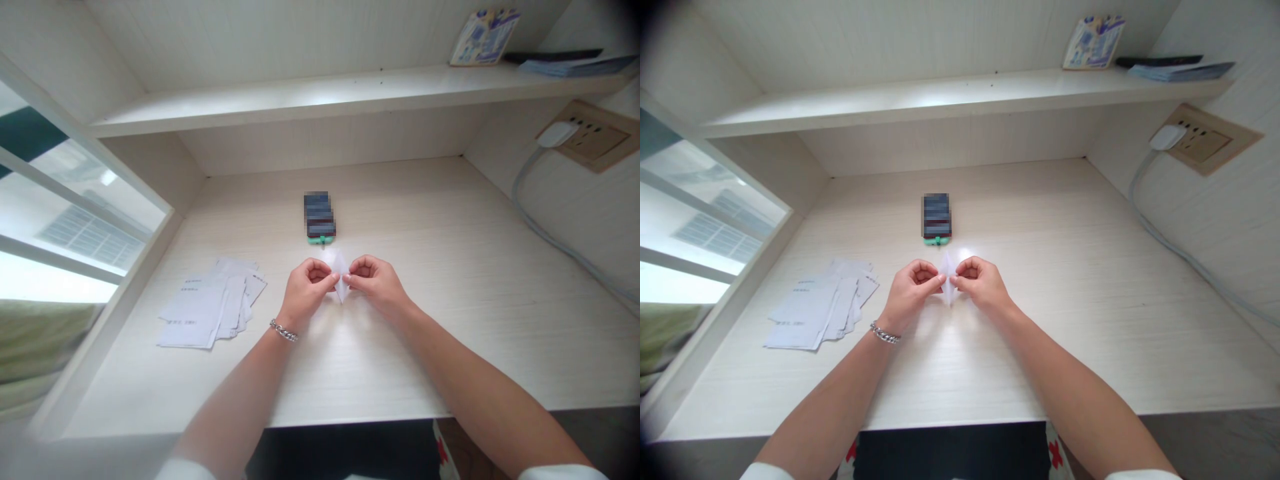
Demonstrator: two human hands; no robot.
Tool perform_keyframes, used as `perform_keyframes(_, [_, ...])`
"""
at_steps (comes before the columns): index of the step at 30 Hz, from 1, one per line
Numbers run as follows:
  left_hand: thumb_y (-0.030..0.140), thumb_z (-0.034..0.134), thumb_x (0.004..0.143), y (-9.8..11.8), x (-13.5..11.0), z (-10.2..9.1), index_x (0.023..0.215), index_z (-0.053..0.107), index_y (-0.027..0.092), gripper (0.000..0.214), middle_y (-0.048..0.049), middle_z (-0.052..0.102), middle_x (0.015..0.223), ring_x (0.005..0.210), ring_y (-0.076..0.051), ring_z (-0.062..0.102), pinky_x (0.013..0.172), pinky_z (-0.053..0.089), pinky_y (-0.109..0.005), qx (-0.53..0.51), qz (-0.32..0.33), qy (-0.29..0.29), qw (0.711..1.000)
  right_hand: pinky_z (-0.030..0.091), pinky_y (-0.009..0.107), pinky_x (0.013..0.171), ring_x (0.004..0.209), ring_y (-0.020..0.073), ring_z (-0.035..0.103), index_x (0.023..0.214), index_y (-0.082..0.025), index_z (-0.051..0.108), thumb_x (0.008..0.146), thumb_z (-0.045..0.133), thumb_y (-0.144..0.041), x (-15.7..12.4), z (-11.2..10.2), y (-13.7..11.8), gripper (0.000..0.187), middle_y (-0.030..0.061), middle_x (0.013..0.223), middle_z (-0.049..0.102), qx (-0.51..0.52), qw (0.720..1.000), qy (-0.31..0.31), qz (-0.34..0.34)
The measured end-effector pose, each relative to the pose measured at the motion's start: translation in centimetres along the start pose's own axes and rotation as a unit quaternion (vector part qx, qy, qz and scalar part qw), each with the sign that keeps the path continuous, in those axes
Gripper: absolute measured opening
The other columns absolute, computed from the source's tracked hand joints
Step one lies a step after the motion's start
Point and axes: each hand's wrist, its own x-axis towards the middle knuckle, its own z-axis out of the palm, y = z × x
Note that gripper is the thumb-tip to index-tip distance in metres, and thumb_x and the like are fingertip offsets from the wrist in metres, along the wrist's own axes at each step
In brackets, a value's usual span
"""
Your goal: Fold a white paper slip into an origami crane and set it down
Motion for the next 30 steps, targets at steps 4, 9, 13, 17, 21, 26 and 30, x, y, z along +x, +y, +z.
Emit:
perform_keyframes(4, [0.028,0.071,0.065,-0.07,0.00,0.10,0.080,0.054,0.015,0.026,-0.0006,0.060,0.068,0.062,-0.012,0.060,0.059,0.054,-0.027,0.003,0.007,0.001,1.000,0.047,0.026,0.057,0.058,0.0133,0.058,0.073,-0.017,0.055,0.057,0.076,-0.030,-0.08,0.03,-0.13,0.030,-0.0008,0.062,0.062,-0.008,1.000,0.000,0.007])
perform_keyframes(9, [0.028,0.073,0.063,-0.07,-0.04,0.33,0.083,0.053,0.015,0.032,0.0000,0.061,0.063,0.059,-0.013,0.060,0.059,0.053,-0.027,-0.020,0.021,0.013,1.000,0.048,0.029,0.060,0.059,0.0153,0.061,0.083,-0.018,0.055,0.058,0.076,-0.034,-0.21,-0.02,-0.30,0.037,0.0009,0.064,0.065,-0.013,1.000,0.013,0.015])
perform_keyframes(13, [0.028,0.073,0.063,-0.10,-0.14,0.51,0.086,0.051,0.016,0.035,0.0005,0.062,0.062,0.058,-0.014,0.062,0.058,0.050,-0.025,-0.020,0.043,0.046,0.998,0.049,0.030,0.063,0.062,0.0148,0.061,0.100,-0.018,0.054,0.061,0.074,-0.036,-0.29,0.31,-0.23,0.047,0.0022,0.070,0.066,0.007,1.000,0.018,0.022])
perform_keyframes(17, [0.028,0.073,0.063,-0.26,-0.14,0.48,0.090,0.050,0.016,0.037,-0.0014,0.064,0.066,0.060,-0.014,0.063,0.060,0.050,-0.026,-0.021,0.046,0.075,0.996,0.046,0.026,0.057,0.060,0.0136,0.059,0.089,-0.015,0.060,0.063,0.073,-0.038,-0.33,0.71,0.10,0.037,0.0028,0.069,0.065,0.020,0.998,-0.028,0.045])
perform_keyframes(21, [0.027,0.072,0.064,-0.29,-0.07,0.45,0.095,0.052,0.015,0.039,-0.0026,0.065,0.069,0.062,-0.013,0.062,0.064,0.051,-0.027,-0.055,0.021,0.053,0.997,0.042,0.025,0.054,0.057,0.0125,0.056,0.072,-0.015,0.061,0.065,0.071,-0.037,-0.48,0.74,0.02,0.025,0.0019,0.063,0.062,-0.012,0.997,-0.061,0.035])
perform_keyframes(26, [0.028,0.074,0.063,-0.18,-0.07,0.62,0.100,0.052,0.013,0.046,-0.0076,0.068,0.078,0.067,-0.017,0.065,0.065,0.052,-0.031,-0.084,-0.019,0.017,0.996,0.039,0.024,0.052,0.054,0.0119,0.053,0.070,-0.015,0.061,0.065,0.070,-0.038,-0.53,0.52,-0.19,0.024,0.0002,0.060,0.061,-0.063,0.995,-0.076,0.024])
perform_keyframes(30, [0.029,0.076,0.060,-0.28,-0.06,0.48,0.100,0.052,0.014,0.049,-0.0066,0.069,0.075,0.064,-0.018,0.065,0.063,0.052,-0.031,-0.061,-0.008,0.053,0.997,0.040,0.024,0.052,0.056,0.0126,0.055,0.073,-0.015,0.061,0.067,0.069,-0.040,-0.64,0.76,-0.09,0.026,0.0011,0.063,0.062,-0.072,0.994,-0.077,0.023])
